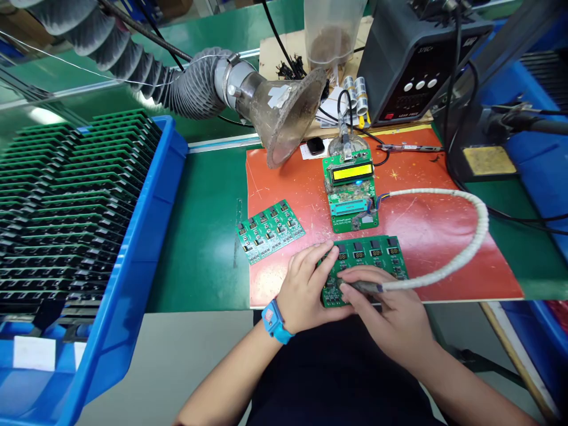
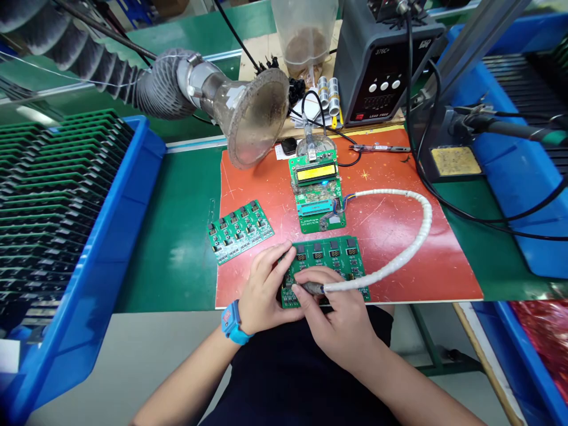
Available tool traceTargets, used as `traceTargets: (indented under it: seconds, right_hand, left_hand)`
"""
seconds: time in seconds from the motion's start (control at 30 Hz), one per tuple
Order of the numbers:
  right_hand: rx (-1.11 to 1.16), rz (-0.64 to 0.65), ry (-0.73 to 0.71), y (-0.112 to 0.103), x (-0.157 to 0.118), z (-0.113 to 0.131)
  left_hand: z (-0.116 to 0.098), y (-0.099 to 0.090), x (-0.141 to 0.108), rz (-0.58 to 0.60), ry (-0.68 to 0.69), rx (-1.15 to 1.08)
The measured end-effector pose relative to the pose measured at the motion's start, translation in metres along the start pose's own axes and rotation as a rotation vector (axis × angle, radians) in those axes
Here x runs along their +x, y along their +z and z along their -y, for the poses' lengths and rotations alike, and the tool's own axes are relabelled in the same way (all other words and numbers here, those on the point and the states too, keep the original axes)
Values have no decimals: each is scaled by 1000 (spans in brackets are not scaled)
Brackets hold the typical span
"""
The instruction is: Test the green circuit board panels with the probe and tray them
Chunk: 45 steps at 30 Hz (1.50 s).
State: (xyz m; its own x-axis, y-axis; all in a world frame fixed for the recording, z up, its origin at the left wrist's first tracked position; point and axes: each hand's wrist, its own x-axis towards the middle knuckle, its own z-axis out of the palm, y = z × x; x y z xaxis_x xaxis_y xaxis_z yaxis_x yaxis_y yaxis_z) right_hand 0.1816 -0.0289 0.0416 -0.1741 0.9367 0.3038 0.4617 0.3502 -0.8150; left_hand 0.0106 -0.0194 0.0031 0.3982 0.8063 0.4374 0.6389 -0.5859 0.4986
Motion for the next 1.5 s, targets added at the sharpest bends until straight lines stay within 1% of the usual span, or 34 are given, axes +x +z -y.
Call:
traceTargets:
  seconds: [0.9,1.5]
  right_hand:
    - [14,2,-38,0,1,-2]
    - [12,8,-26,0,0,-2]
  left_hand:
    - [1,1,-1,11,-2,-6]
    - [0,1,-1,9,-9,1]
